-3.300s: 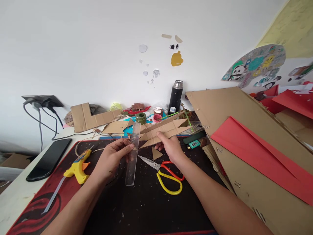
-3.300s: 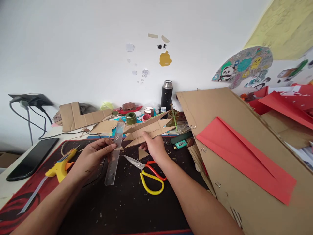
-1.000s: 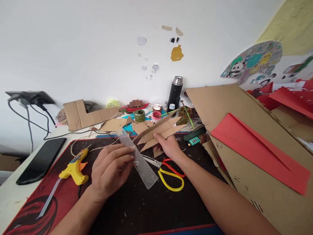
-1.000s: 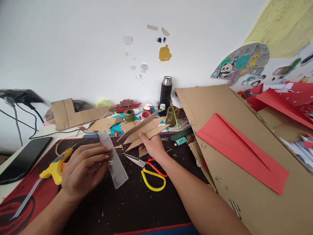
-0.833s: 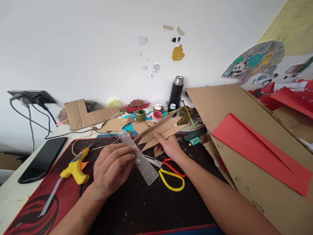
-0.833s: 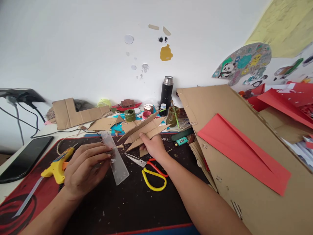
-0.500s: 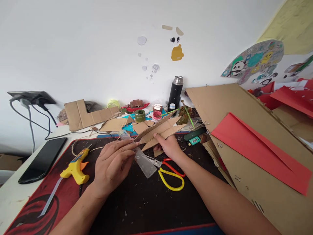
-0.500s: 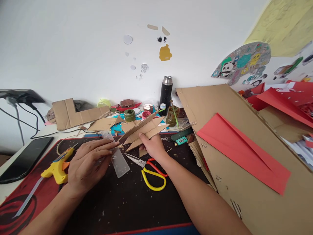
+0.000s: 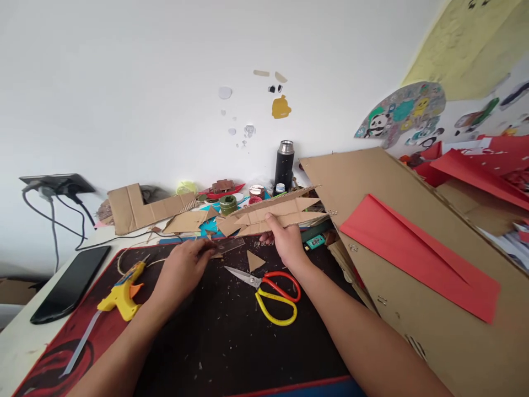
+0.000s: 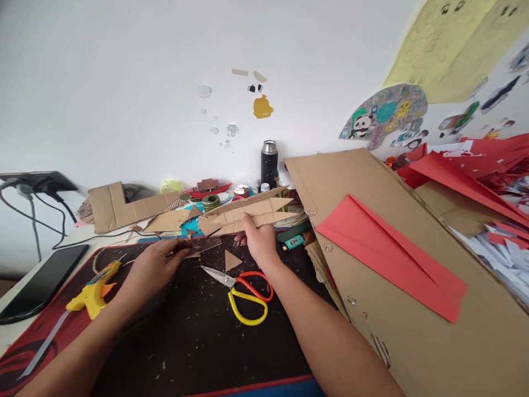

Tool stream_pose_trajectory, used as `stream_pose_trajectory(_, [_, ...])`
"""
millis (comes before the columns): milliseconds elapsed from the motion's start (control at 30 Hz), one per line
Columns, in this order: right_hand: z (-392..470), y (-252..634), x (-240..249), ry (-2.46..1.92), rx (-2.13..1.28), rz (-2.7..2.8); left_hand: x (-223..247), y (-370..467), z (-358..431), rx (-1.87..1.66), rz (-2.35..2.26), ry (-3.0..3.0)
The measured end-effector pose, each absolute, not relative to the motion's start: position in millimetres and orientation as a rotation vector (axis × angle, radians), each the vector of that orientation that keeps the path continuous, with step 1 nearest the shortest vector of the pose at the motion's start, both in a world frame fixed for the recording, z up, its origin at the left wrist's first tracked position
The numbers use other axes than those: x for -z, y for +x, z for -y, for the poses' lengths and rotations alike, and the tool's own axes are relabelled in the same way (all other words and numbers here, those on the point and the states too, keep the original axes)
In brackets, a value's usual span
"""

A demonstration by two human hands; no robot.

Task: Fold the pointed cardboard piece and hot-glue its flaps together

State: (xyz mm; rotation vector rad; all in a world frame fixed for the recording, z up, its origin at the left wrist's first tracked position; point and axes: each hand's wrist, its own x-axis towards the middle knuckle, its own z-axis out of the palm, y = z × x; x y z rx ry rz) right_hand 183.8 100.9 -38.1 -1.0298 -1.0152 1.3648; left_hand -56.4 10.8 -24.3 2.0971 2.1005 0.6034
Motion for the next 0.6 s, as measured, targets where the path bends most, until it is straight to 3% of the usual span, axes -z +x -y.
stream_pose_trajectory(267, [-100, 184, 35, -1.002, -1.411, 1.011, 13, -14, -53, -0.377, -1.982, 2.188])
stream_pose_trajectory(600, [-101, 184, 38, -1.002, -1.425, 1.022, 4, -40, -41, -0.633, -2.151, 1.877])
